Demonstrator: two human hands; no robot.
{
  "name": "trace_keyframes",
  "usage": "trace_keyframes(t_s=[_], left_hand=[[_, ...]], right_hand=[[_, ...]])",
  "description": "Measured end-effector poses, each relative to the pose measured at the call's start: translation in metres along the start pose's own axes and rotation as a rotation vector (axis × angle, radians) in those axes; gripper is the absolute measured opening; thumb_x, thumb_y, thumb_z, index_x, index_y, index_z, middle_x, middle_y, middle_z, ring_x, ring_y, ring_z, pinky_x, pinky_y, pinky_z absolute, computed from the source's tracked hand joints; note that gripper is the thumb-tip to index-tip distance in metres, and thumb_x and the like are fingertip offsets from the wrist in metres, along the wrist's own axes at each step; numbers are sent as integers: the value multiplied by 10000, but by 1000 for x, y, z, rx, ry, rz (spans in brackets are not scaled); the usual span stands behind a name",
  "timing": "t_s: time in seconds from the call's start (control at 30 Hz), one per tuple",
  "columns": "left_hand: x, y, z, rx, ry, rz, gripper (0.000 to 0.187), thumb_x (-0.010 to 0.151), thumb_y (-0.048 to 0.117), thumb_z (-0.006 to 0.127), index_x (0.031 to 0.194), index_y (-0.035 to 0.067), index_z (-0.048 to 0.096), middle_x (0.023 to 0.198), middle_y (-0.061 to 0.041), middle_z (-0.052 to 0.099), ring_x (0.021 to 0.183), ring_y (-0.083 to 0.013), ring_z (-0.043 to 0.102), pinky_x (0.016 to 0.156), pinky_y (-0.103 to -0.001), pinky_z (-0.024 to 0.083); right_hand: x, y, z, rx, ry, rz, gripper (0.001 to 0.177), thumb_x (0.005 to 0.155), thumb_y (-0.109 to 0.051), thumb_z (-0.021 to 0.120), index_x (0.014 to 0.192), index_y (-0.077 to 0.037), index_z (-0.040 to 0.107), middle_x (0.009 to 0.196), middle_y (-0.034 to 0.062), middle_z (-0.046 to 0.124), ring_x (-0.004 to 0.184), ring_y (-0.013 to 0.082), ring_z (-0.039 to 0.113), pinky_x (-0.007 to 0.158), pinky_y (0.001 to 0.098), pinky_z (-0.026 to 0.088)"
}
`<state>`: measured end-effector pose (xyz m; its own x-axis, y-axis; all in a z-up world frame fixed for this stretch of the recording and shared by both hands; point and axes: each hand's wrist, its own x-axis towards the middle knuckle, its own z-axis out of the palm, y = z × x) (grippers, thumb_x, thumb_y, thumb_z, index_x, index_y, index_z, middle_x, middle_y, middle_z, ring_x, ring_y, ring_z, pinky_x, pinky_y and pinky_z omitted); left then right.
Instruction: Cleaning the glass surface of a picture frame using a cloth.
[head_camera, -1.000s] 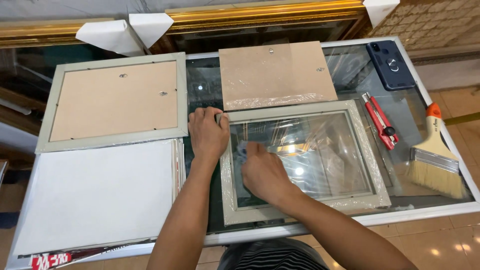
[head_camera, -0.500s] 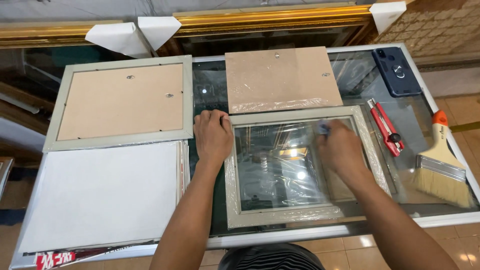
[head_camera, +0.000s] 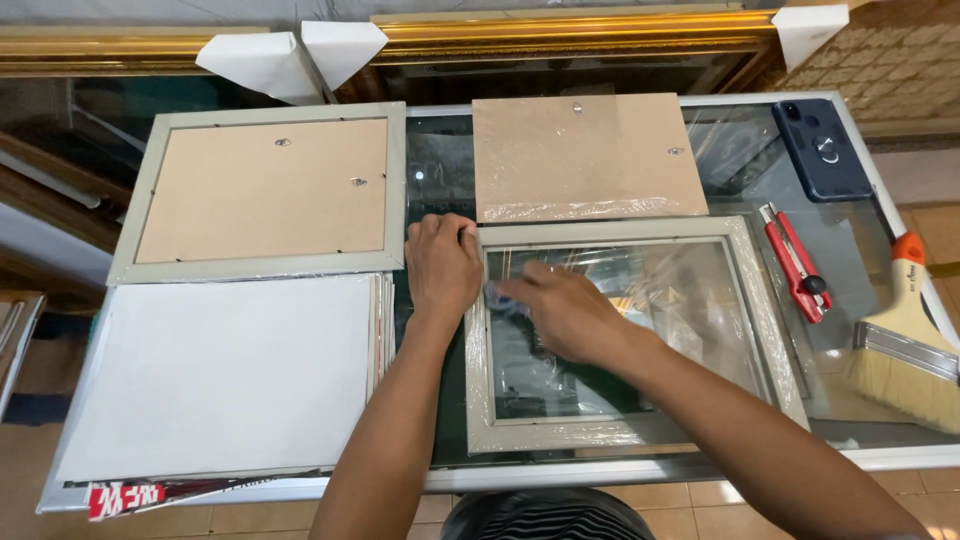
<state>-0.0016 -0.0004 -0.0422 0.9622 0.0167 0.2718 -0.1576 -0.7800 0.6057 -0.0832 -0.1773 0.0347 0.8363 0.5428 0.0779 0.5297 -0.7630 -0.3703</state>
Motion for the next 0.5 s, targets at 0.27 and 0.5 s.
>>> trace_keyframes(t_s=[0.27,0.5], left_hand=[[0,13,-13,18,2,46,127,977,189,594,1000,130,704,1029,-85,618,990,-288,543,948,-432,433],[-4,26,-42,-425,74,94,203,1079,261,518,1084,135,677,959,-79,634,985,-290,636,907,-416,471]], right_hand=[[-80,-41,-2,266,-170,-41,475,792,29,598,1244,-75,700,1003,77,616,862,274,615,739,386,521],[-79,-1,-15,946,331,409,335,902,-64,687,1229,4,710,917,134,747,814,216,670,752,416,579]])
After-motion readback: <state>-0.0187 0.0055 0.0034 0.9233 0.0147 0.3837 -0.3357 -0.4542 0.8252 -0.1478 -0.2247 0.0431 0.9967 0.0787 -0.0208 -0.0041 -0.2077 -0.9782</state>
